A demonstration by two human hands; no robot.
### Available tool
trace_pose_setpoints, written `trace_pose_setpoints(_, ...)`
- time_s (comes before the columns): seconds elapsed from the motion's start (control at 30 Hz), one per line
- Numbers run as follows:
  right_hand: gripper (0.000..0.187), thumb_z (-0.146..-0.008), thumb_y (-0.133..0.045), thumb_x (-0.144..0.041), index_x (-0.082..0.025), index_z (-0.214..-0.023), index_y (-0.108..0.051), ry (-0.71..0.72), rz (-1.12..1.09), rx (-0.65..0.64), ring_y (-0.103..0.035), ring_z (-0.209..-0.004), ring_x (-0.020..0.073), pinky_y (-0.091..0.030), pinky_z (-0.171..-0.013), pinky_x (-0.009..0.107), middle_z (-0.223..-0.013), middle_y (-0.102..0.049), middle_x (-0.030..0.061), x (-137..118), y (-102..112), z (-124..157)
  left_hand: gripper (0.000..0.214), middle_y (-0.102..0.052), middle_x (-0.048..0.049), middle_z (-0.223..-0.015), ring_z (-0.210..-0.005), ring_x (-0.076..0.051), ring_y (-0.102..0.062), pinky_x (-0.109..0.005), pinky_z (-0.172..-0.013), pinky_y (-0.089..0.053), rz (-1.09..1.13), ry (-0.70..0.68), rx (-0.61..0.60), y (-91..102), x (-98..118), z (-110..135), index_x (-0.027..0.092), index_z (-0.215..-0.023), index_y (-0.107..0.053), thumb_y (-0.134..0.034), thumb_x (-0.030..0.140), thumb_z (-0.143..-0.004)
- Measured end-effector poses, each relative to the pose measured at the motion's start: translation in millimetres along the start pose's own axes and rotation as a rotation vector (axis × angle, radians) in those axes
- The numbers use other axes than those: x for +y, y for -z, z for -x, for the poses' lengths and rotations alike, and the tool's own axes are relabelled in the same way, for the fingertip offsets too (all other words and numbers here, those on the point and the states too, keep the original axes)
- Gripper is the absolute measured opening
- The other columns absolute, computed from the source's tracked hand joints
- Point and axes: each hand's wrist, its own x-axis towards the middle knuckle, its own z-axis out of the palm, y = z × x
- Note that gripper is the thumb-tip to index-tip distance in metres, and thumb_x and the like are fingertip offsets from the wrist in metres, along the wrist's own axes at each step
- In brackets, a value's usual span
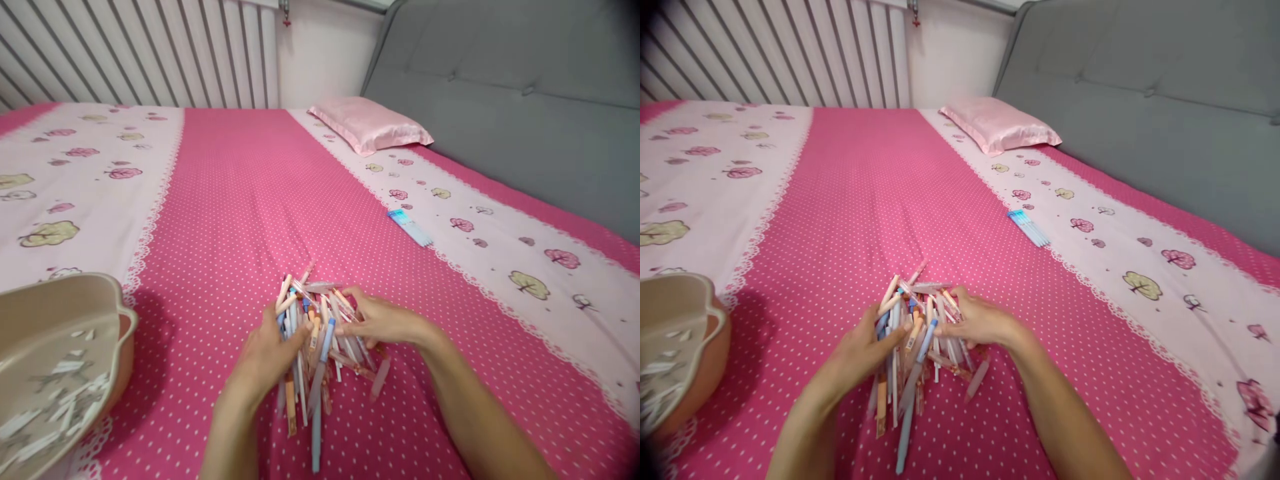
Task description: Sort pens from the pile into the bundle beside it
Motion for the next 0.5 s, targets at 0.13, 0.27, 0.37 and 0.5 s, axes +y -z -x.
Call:
trace_pose_setpoints(0.13,0.067,-0.063,-0.077,-0.037,-0.025,-0.122,-0.046,0.083,-0.155,-0.139,-0.058,-0.058,0.0109,-0.046,-0.04,0.018,-0.075,-0.057,-0.0029,1.5,-6.5,-6.4,0.065,-0.065,-0.0109,-0.101,-0.09,-0.028,-0.061,-0.038,-0.078,-0.046,0.156,-0.063,0.076,-9.7,0.6,-7.0,0.016,-0.125,-0.043,-0.06,0.047,-0.071)
trace_pose_setpoints(0.27,0.073,-0.062,-0.078,-0.037,-0.022,-0.123,-0.041,-0.047,-0.255,-0.095,-0.061,-0.068,0.0127,-0.051,-0.049,0.02,-0.081,-0.058,-0.0015,5.5,-8.6,-11.9,0.064,-0.064,-0.0115,-0.105,-0.092,-0.027,-0.061,-0.038,-0.079,-0.046,0.301,-0.105,0.144,-22.0,1.3,-16.9,0.015,-0.125,-0.045,-0.064,0.042,-0.07)
trace_pose_setpoints(0.37,0.076,-0.065,-0.077,-0.033,-0.02,-0.127,-0.035,-0.093,-0.325,-0.059,-0.06,-0.066,0.0107,-0.05,-0.051,0.019,-0.077,-0.057,-0.0032,6.7,-7.2,-15.2,0.066,-0.061,-0.013,-0.111,-0.098,-0.026,-0.059,-0.038,-0.085,-0.045,0.417,-0.126,0.221,-35.2,2.5,-23.7,0.013,-0.127,-0.043,-0.065,0.041,-0.071)
trace_pose_setpoints(0.5,0.064,-0.074,-0.071,-0.028,-0.019,-0.128,-0.037,-0.061,-0.34,0.09,-0.056,-0.06,0.0076,-0.047,-0.05,0.016,-0.072,-0.055,-0.0042,5.4,-5.4,-21.4,0.068,-0.046,-0.0149,-0.135,-0.121,-0.026,-0.046,-0.038,-0.1,-0.037,0.55,-0.209,0.27,-51.2,5.4,-28.6,0.015,-0.136,-0.032,-0.058,0.043,-0.078)
